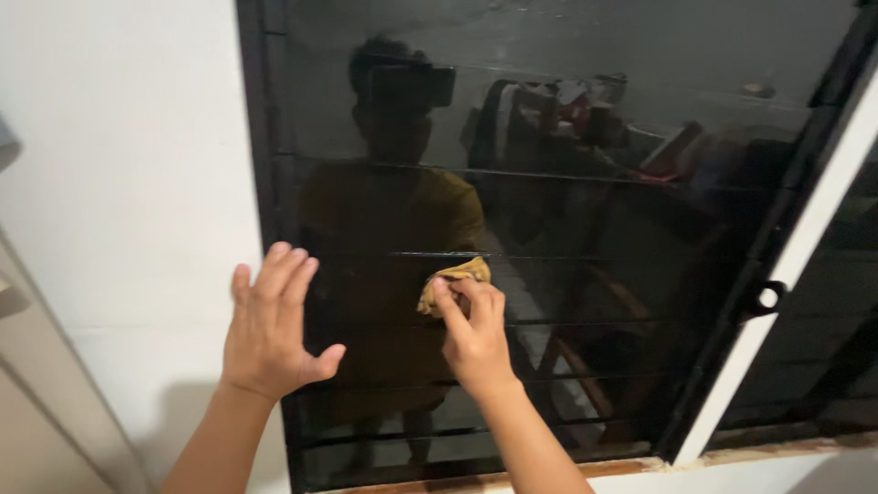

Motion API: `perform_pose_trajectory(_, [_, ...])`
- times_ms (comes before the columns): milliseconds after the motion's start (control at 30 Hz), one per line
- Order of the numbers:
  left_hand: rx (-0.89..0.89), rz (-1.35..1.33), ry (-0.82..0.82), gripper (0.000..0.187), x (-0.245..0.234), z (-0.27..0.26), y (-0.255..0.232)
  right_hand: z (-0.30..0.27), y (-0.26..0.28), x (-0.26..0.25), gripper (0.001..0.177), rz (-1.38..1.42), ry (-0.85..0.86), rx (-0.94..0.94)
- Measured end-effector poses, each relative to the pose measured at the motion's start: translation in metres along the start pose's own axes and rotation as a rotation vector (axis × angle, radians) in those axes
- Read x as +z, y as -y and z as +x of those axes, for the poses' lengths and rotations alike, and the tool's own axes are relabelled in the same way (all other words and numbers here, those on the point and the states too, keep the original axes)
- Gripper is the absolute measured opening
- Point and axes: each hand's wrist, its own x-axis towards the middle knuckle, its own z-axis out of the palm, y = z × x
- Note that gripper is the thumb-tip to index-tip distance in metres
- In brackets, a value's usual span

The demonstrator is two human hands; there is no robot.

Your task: The person wipes the surface of a window by hand with a cloth, moving it repeatedly across the glass panes.

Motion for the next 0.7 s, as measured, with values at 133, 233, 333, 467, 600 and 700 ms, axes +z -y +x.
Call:
perform_pose_trajectory(133, [0.027,-0.003,0.022,0.085,0.013,0.000,-0.018,-0.015,-0.030,-0.022,0.052,-0.029,0.027,-0.037])
perform_pose_trajectory(233, [-0.038,-0.027,0.017,0.085,0.018,-0.002,-0.026,-0.037,-0.069,-0.050,0.042,0.039,-0.028,0.088])
perform_pose_trajectory(333, [-0.004,0.055,0.032,0.087,0.021,-0.005,-0.025,-0.052,-0.108,-0.079,0.041,-0.053,-0.111,0.152])
perform_pose_trajectory(467, [-0.002,0.014,-0.011,0.093,0.027,-0.008,-0.024,-0.050,-0.132,-0.103,0.042,-0.128,-0.222,0.259])
perform_pose_trajectory(600, [-0.014,0.015,-0.014,0.097,0.032,-0.013,-0.024,-0.032,-0.105,-0.081,0.015,0.310,-0.055,0.763])
perform_pose_trajectory(700, [-0.023,0.040,0.007,0.098,0.033,-0.011,-0.024,-0.019,-0.076,-0.061,0.037,-0.173,-0.021,-0.004])
